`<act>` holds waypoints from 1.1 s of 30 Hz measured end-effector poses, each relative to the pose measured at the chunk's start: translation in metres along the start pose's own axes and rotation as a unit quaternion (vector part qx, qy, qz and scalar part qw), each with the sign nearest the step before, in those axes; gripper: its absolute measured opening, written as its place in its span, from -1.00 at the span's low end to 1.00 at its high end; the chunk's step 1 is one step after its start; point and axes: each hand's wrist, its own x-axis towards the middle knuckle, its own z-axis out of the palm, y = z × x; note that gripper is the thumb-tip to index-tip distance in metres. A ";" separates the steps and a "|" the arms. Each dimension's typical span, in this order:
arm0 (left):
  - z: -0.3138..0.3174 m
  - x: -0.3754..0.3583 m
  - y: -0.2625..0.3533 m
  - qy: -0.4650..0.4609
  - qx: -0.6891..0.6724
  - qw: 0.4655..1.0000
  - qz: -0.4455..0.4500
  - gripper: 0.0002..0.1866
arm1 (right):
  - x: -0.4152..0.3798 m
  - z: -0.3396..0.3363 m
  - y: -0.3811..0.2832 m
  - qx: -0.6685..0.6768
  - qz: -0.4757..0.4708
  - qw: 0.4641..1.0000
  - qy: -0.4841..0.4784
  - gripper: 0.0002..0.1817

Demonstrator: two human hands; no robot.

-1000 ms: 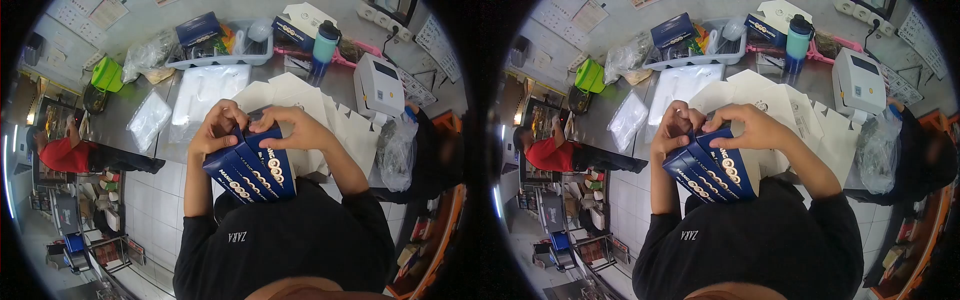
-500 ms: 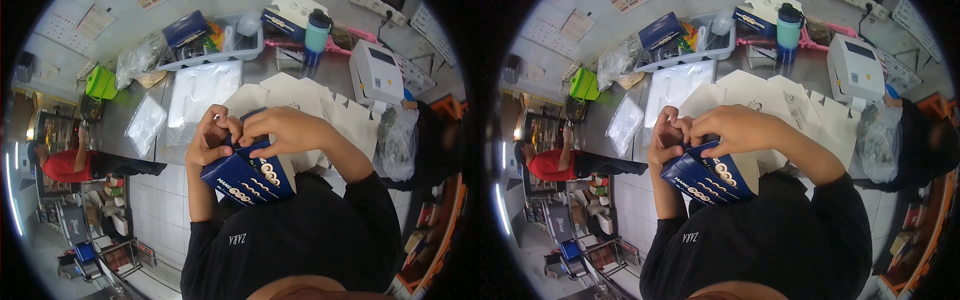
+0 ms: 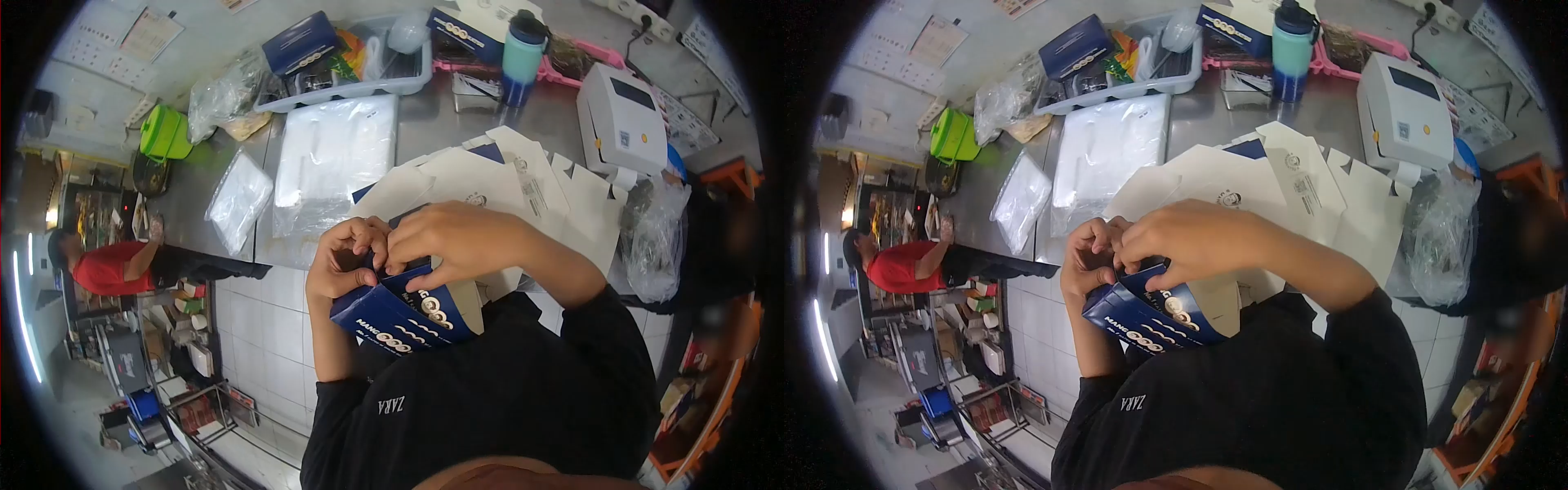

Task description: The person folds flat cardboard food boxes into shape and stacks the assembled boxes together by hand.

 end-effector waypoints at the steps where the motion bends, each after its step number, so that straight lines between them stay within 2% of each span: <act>1: 0.000 -0.003 0.001 0.012 -0.003 1.000 -0.008 -0.53 | 0.001 0.003 0.001 0.001 -0.007 1.000 0.006 -0.76; 4: -0.002 -0.010 0.002 0.005 0.049 0.998 0.031 -0.51 | 0.003 0.013 0.007 -0.016 -0.070 0.997 0.012 -0.76; 7: 0.002 -0.014 0.004 0.003 0.031 0.999 0.038 -0.51 | 0.009 0.006 0.004 -0.021 -0.085 0.996 -0.025 -0.75; 12: 0.004 -0.024 0.010 0.041 0.048 0.998 0.028 -0.53 | 0.016 0.004 0.014 0.125 -0.153 0.980 -0.011 -0.70; 14: 0.003 -0.029 0.007 0.048 0.086 0.994 0.051 -0.54 | 0.011 0.000 0.020 0.130 -0.154 0.979 0.040 -0.66; 16: 0.001 -0.030 0.008 0.032 0.111 0.991 0.065 -0.54 | 0.007 -0.001 0.031 0.061 -0.114 0.983 0.132 -0.60; 19: 0.004 -0.029 0.012 0.025 0.146 0.988 0.046 -0.52 | 0.011 0.023 0.042 -0.092 -0.029 0.986 0.137 -0.57; 20: 0.005 -0.025 0.014 0.022 0.158 0.986 0.038 -0.52 | 0.012 0.028 0.042 -0.127 -0.027 0.982 0.138 -0.58; 23: 0.001 -0.023 0.022 -0.017 0.154 0.988 0.010 -0.50 | 0.011 0.033 0.049 -0.071 -0.032 0.985 0.151 -0.62; 27: 0.000 -0.019 0.024 -0.051 0.153 0.987 -0.016 -0.50 | 0.008 0.031 0.050 -0.041 -0.043 0.989 0.134 -0.77; 33: 0.006 -0.025 0.005 -0.040 0.107 0.992 0.044 -0.51 | 0.009 0.034 0.056 0.006 -0.048 0.992 0.116 -0.76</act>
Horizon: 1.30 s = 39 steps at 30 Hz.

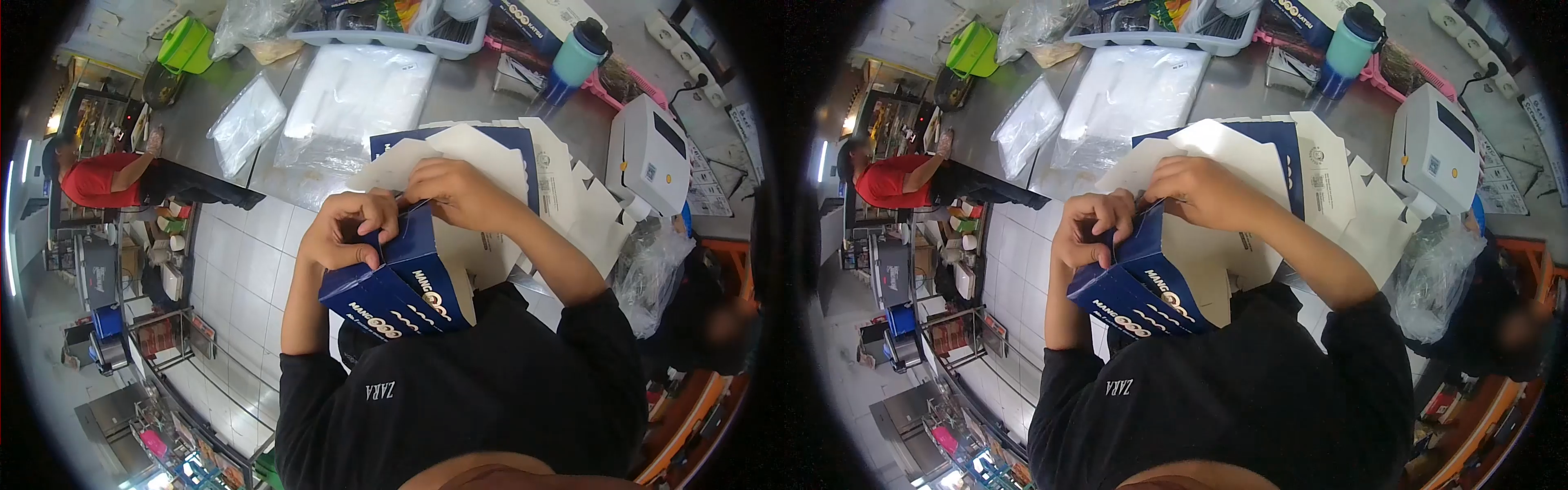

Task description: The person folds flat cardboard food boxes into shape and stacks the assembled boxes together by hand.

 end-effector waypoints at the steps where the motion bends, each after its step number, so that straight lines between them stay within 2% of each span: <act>1: 0.001 -0.002 -0.002 0.011 -0.008 1.000 0.000 -0.50 | 0.001 0.004 0.003 0.007 -0.003 1.000 0.003 -0.76; 5: 0.003 -0.009 -0.002 0.035 0.005 0.999 -0.011 -0.50 | -0.001 0.006 -0.002 0.026 0.003 1.000 0.000 -0.65; 10: -0.002 -0.006 0.002 0.033 0.083 0.996 -0.008 -0.51 | -0.002 -0.002 -0.007 0.010 0.007 1.000 -0.025 -0.70; 14: -0.010 -0.003 0.004 0.003 0.179 0.984 -0.008 -0.64 | 0.003 -0.003 -0.013 0.020 -0.006 0.999 -0.047 -0.73; 18: -0.014 -0.010 -0.007 0.068 0.140 0.985 -0.070 -0.71 | 0.002 0.002 -0.006 0.029 0.003 0.998 -0.057 -0.72; 20: -0.008 -0.012 -0.010 0.093 0.170 0.980 -0.054 -0.71 | 0.002 0.008 -0.002 0.052 0.032 0.996 -0.064 -0.73; 23: 0.003 -0.014 -0.009 0.136 0.206 0.968 -0.043 -0.76 | 0.004 0.020 0.010 0.093 -0.023 0.994 -0.048 -0.77; 26: 0.008 -0.021 -0.012 0.187 0.245 0.951 -0.034 -0.79 | 0.005 0.030 0.010 0.115 -0.019 0.991 -0.066 -0.75; 27: 0.015 -0.020 -0.007 0.217 0.299 0.929 -0.020 -0.79 | 0.006 0.029 0.007 0.100 -0.041 0.991 -0.075 -0.76; 30: 0.016 -0.028 -0.005 0.247 0.302 0.921 -0.003 -0.77 | -0.003 0.054 0.010 0.026 -0.071 0.997 0.014 -0.67; 34: 0.019 -0.024 -0.010 0.266 0.302 0.915 -0.018 -0.75 | -0.017 0.099 -0.002 0.144 -0.011 0.982 0.121 -0.35; 35: 0.014 -0.032 -0.012 0.266 0.272 0.923 -0.053 -0.77 | -0.013 0.098 0.000 0.118 0.002 0.988 0.098 -0.34; 37: 0.020 -0.025 -0.012 0.320 0.233 0.918 -0.006 -0.80 | -0.004 0.094 -0.007 0.065 0.029 0.996 0.050 -0.32; 39: 0.019 -0.022 -0.016 0.352 0.169 0.920 0.036 -0.78 | 0.007 0.057 -0.009 -0.013 0.010 0.998 -0.058 -0.36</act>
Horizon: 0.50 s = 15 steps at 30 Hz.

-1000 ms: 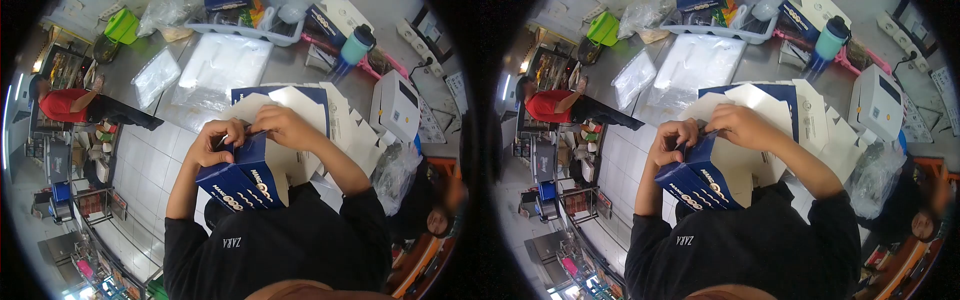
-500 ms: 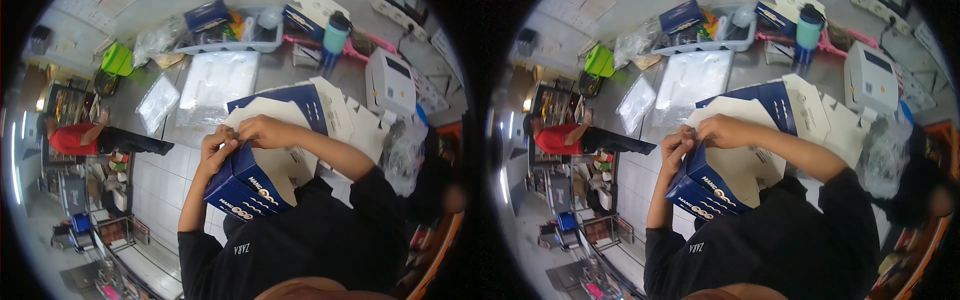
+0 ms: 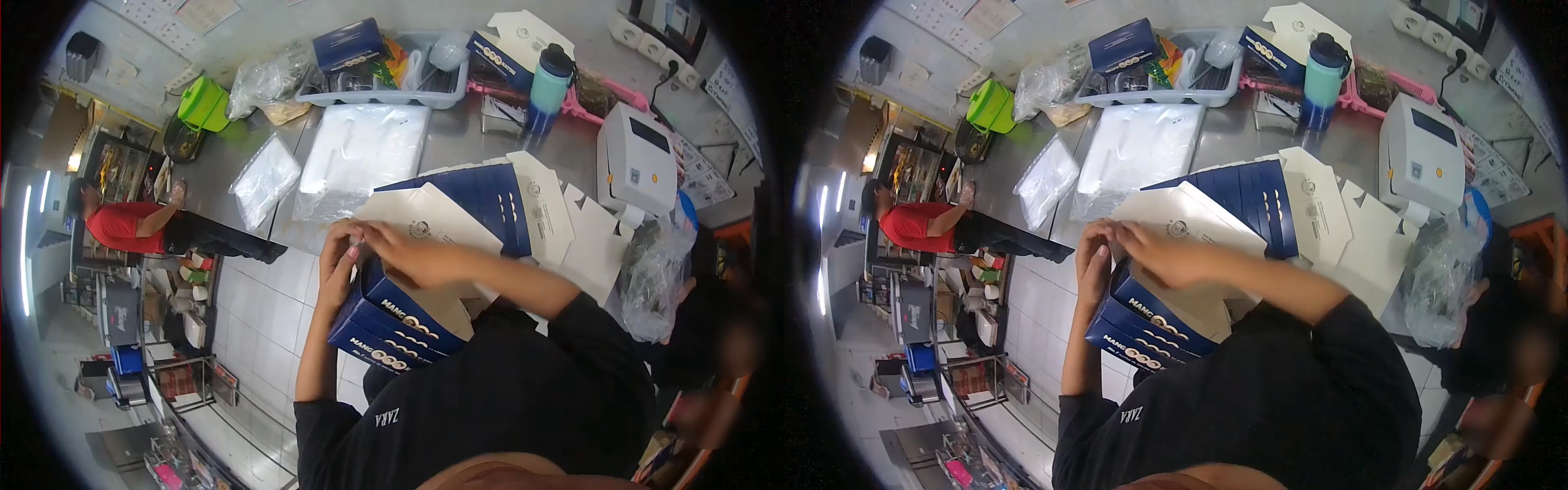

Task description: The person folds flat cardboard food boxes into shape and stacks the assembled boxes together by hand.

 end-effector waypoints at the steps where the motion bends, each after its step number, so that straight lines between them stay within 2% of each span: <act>1: -0.005 -0.002 0.001 -0.045 0.010 0.998 -0.035 -0.76 | 0.009 -0.030 0.002 -0.042 -0.010 0.998 -0.052 -0.38; 3: -0.022 -0.005 0.007 -0.133 0.034 0.986 -0.097 -0.73 | 0.034 -0.106 0.024 0.034 0.068 0.984 -0.160 -0.53; 4: -0.028 -0.004 0.009 -0.179 0.019 0.976 -0.125 -0.70 | 0.044 -0.135 0.018 0.015 0.193 0.980 -0.038 -0.69; 5: -0.032 -0.005 0.009 -0.166 0.019 0.979 -0.119 -0.69 | 0.053 -0.163 0.050 -0.086 0.146 0.983 0.071 -0.46; 6: -0.038 -0.007 0.009 -0.154 0.021 0.981 -0.114 -0.69 | 0.057 -0.188 0.101 -0.193 0.149 0.949 0.199 -0.39; 7: -0.043 -0.009 0.009 -0.143 0.023 0.984 -0.108 -0.68 | 0.062 -0.222 0.144 -0.418 0.172 0.858 0.244 -0.26; 8: -0.049 -0.012 0.007 -0.135 0.026 0.985 -0.101 -0.68 | 0.056 -0.243 0.161 -0.493 0.290 0.783 0.244 -0.15; 9: -0.052 -0.015 0.008 -0.133 0.030 0.986 -0.091 -0.68 | 0.036 -0.269 0.242 -0.515 0.295 0.753 0.283 -0.15; 10: -0.054 -0.015 0.010 -0.129 0.035 0.988 -0.078 -0.68 | 0.027 -0.282 0.261 -0.449 0.447 0.741 0.224 -0.22; 11: -0.057 -0.013 0.012 -0.124 0.042 0.989 -0.065 -0.69 | 0.020 -0.287 0.290 -0.456 0.474 0.715 0.236 -0.39; 12: -0.059 -0.013 0.012 -0.112 0.039 0.991 -0.055 -0.67 | 0.023 -0.299 0.292 -0.422 0.502 0.731 0.188 -0.54; 15: -0.059 -0.008 0.012 -0.088 0.045 0.992 -0.074 -0.63 | 0.052 -0.276 0.234 -0.451 0.426 0.769 0.154 -0.69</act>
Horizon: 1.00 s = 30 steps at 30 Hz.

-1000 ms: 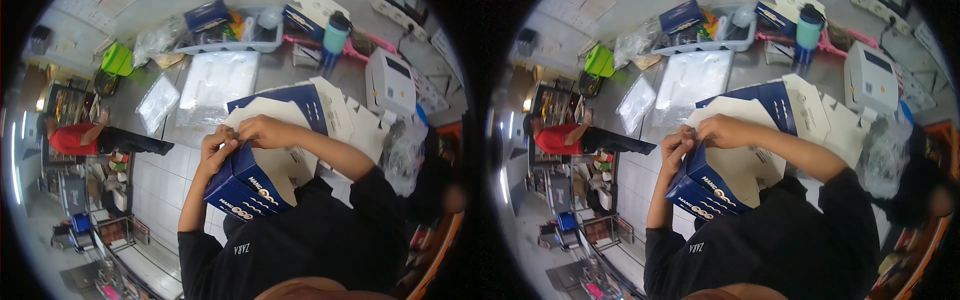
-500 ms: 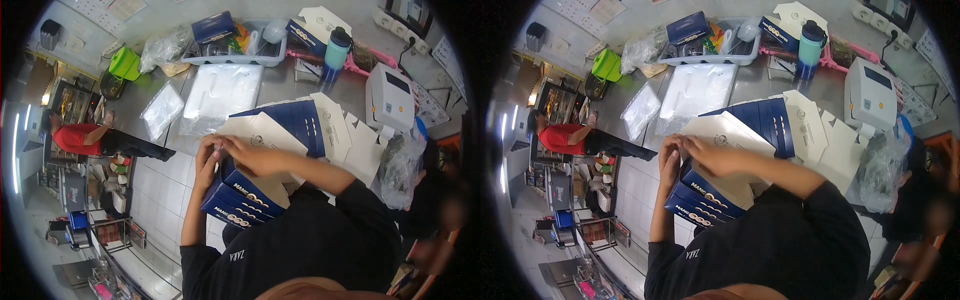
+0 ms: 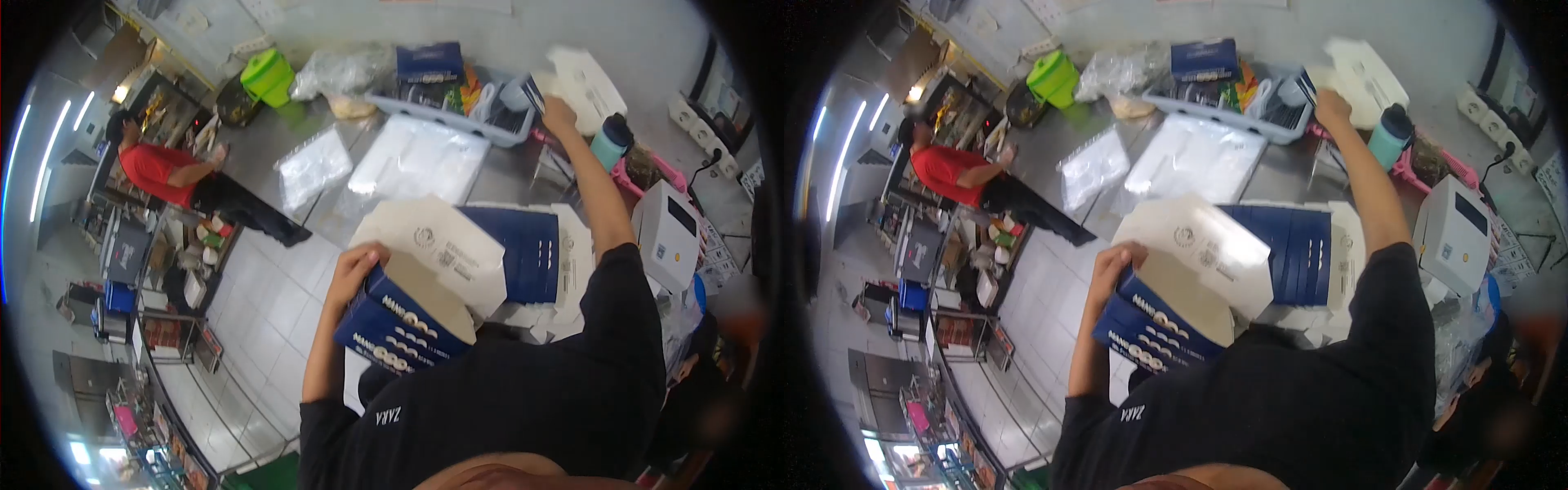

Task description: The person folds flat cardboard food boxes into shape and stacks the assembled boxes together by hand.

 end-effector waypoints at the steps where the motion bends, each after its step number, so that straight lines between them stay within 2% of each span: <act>1: 0.002 0.005 0.001 0.000 0.010 1.000 -0.009 -0.62 | -0.025 -0.031 -0.027 0.056 -0.034 0.998 0.013 -0.66; 2: 0.003 0.011 0.000 -0.002 0.019 1.000 -0.015 -0.60 | -0.054 -0.064 -0.054 0.114 -0.065 0.991 0.029 -0.62; 3: 0.002 0.016 -0.008 -0.025 -0.030 0.999 -0.008 -0.59 | -0.083 -0.084 -0.071 0.181 -0.138 0.971 0.068 -0.57; 4: 0.002 0.022 -0.009 -0.030 -0.020 0.999 -0.019 -0.59 | -0.118 -0.100 -0.083 0.247 -0.209 0.940 0.110 -0.52; 6: 0.005 0.030 -0.010 -0.038 -0.004 0.998 -0.041 -0.59 | -0.199 -0.123 -0.100 0.366 -0.223 0.901 0.064 -0.47; 7: 0.006 0.036 -0.013 -0.051 -0.003 0.998 -0.027 -0.58 | -0.243 -0.146 -0.109 0.359 -0.207 0.910 -0.019 -0.48; 9: 0.011 0.045 -0.016 -0.058 -0.030 0.997 -0.050 -0.58 | -0.301 -0.115 -0.100 0.450 -0.250 0.855 -0.060 -0.52; 11: 0.020 0.052 -0.016 -0.057 -0.040 0.995 -0.069 -0.58 | -0.332 -0.122 -0.099 0.474 -0.200 0.827 -0.229 -0.57; 13: 0.031 0.061 -0.014 -0.052 -0.029 0.995 -0.084 -0.58 | -0.344 -0.098 -0.093 0.527 -0.216 0.794 -0.213 -0.58; 15: 0.040 0.073 -0.017 -0.090 -0.032 0.993 -0.066 -0.60 | -0.354 -0.090 -0.091 0.585 -0.201 0.765 -0.178 -0.63; 17: 0.055 0.081 -0.015 -0.121 -0.055 0.989 -0.062 -0.62 | -0.361 -0.112 -0.084 0.551 -0.151 0.799 -0.189 -0.63; 18: 0.057 0.086 -0.019 -0.165 -0.038 0.984 -0.051 -0.63 | -0.362 -0.124 -0.081 0.531 -0.128 0.815 -0.194 -0.64; 20: 0.059 0.101 -0.027 -0.249 -0.003 0.968 -0.021 -0.64 | -0.377 -0.137 -0.071 0.445 -0.084 0.892 -0.011 -0.69; 22: 0.063 0.111 -0.024 -0.327 -0.001 0.945 0.002 -0.66 | -0.395 -0.150 -0.061 0.336 -0.039 0.925 0.173 -0.74; 24: 0.070 0.118 -0.006 -0.389 -0.013 0.920 0.049 -0.66 | -0.400 -0.170 -0.054 0.411 -0.053 0.890 0.189 -0.78; 25: 0.072 0.120 0.004 -0.429 -0.027 0.903 0.028 -0.66 | -0.406 -0.172 -0.048 0.365 -0.063 0.913 0.172 -0.75; 28: 0.086 0.115 -0.003 -0.388 -0.108 0.915 0.036 -0.49 | -0.395 -0.172 -0.068 0.438 -0.028 0.898 -0.015 -0.68; 30: 0.093 0.114 -0.007 -0.378 -0.125 0.917 0.029 -0.57 | -0.376 -0.120 -0.059 0.630 -0.014 0.756 -0.178 -0.57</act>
